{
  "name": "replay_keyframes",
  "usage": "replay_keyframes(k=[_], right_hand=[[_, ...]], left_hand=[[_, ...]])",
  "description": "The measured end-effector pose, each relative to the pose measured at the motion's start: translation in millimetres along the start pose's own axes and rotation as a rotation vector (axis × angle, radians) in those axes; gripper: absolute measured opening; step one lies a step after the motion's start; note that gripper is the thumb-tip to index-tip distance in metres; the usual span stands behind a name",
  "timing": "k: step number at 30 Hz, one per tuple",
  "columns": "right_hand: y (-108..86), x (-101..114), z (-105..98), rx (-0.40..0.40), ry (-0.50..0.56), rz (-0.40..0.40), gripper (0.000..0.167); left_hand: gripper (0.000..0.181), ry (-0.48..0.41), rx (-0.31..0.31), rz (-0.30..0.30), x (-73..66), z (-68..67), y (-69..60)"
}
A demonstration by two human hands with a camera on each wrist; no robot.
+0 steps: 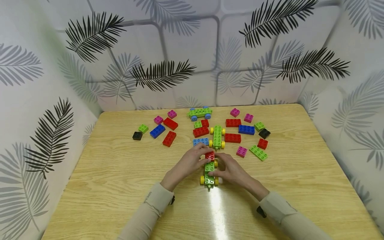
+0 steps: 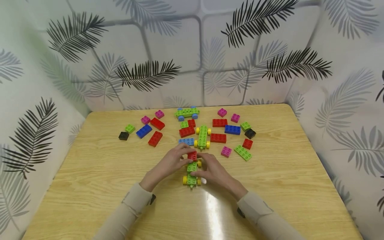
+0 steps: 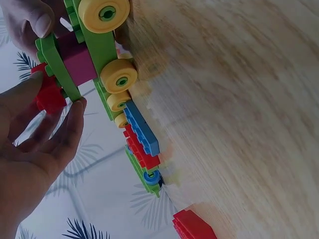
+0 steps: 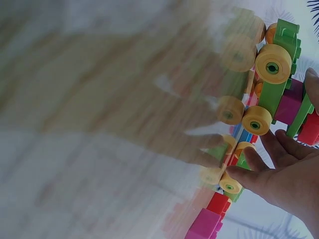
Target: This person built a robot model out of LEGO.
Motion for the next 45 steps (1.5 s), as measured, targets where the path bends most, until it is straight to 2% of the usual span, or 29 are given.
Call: replay_keyframes(k=[5,11,20,26,35,45], right_hand=[[-0.8,-1,1,0.000,-0.004,0.001,0.079],[-0.9,0,1,-0.005,-0.012,-0.003,0.081],[0.3,0,1,-0.003,-0.013,0.007,0.079],[0.9,0,1,-0.001,-0.016,0.006,0.079],[0.8,-1,1,0.001,-0.016,0.017,0.080],[0.6,1,1,-0.009,-0.012,-0.008,0.079]], left_hand=[[0.033,-0.017,0.011,-0.010,1.4,2.4,0.2],[0.033,0.001,0.008,0.009,-0.1,2.8,-0.2],[0.033,-0.053,-0.025,0.026,3.6,2.5,0.0],[0.033,-0.055,-0.032,0.035,2.4,2.2,-0.2],[0.035,-0.086,-0.024,-0.001,9.3,5.0,-1.1],[0.035,-0.103,-0.030,0.015,8.9,5.4,-0.9]])
Point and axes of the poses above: each hand's wrist, its own y-axis towards the middle knuckle, its own z-axis out of the palm, x = y × z, the point moved 8 cm from there along y, towards the middle knuckle, and after that the axes turned 9 degrees about -y, right-handed, at the moved point
